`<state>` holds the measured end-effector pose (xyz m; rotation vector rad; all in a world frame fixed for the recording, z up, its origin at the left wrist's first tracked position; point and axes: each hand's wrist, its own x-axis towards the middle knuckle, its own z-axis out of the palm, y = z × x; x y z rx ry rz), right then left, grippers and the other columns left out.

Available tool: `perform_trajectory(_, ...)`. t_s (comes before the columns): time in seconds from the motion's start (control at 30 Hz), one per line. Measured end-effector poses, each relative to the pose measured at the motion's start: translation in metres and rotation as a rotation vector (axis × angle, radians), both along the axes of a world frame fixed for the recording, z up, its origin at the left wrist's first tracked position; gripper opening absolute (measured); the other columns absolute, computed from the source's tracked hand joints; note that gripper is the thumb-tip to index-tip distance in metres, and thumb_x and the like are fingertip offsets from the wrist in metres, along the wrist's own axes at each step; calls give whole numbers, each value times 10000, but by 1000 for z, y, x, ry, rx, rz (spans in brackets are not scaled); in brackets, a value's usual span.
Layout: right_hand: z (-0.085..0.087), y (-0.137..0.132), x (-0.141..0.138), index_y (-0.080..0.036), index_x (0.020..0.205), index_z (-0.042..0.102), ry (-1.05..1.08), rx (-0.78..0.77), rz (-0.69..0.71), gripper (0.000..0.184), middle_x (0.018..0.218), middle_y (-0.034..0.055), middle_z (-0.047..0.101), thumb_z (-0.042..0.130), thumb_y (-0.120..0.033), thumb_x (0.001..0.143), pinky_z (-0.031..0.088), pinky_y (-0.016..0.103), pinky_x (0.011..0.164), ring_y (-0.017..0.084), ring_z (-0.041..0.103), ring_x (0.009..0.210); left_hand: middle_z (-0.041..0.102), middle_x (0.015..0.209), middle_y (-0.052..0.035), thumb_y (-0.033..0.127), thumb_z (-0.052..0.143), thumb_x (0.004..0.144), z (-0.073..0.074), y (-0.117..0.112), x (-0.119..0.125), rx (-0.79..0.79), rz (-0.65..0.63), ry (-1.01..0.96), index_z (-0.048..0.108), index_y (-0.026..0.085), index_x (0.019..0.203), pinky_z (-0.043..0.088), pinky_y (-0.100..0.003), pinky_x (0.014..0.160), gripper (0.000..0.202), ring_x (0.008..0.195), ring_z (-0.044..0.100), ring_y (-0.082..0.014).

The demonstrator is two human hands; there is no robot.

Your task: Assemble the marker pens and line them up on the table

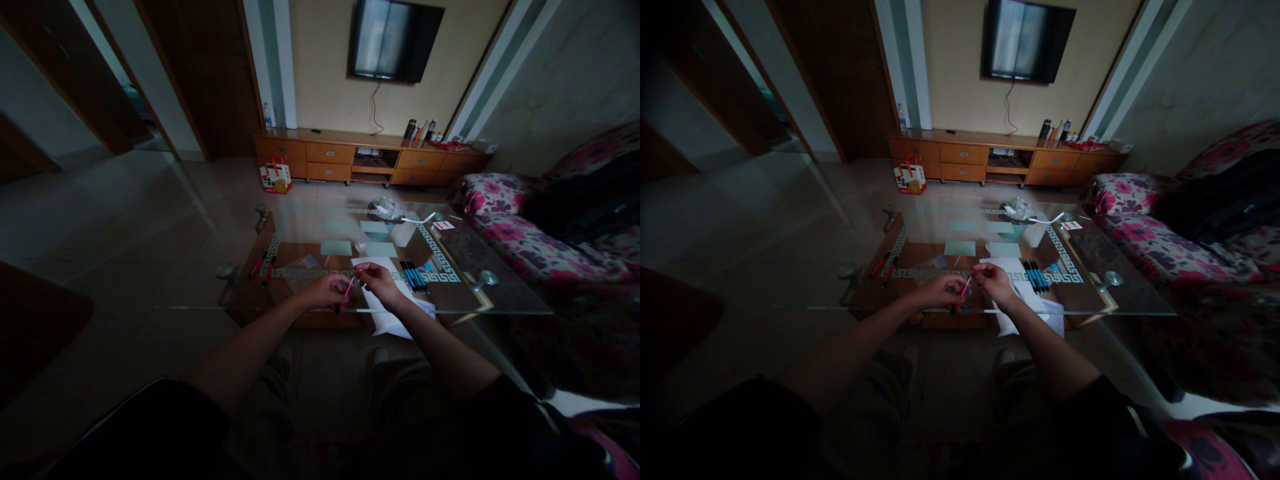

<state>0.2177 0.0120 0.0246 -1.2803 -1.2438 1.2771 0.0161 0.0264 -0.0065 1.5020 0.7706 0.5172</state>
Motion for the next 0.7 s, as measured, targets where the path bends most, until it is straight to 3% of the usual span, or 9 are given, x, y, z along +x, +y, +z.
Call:
perform_trajectory(0.3,5,-4,-2,-171,850,684,-59,-55,35,292,772,29,663,704,-423,704,359,223,508,121,522,631,626,796,-8,274,762,703,2,0,0,10,23,5,615,160,1098,519,-219,517,436,593,640,-126)
perform_trajectory(0.7,2,-4,0,-165,789,695,-102,-29,70,308,659,-3,607,706,-458,694,353,236,523,116,484,593,618,804,-6,295,772,693,2,-2,1,10,47,-11,621,157,1094,520,-232,509,451,587,643,-133)
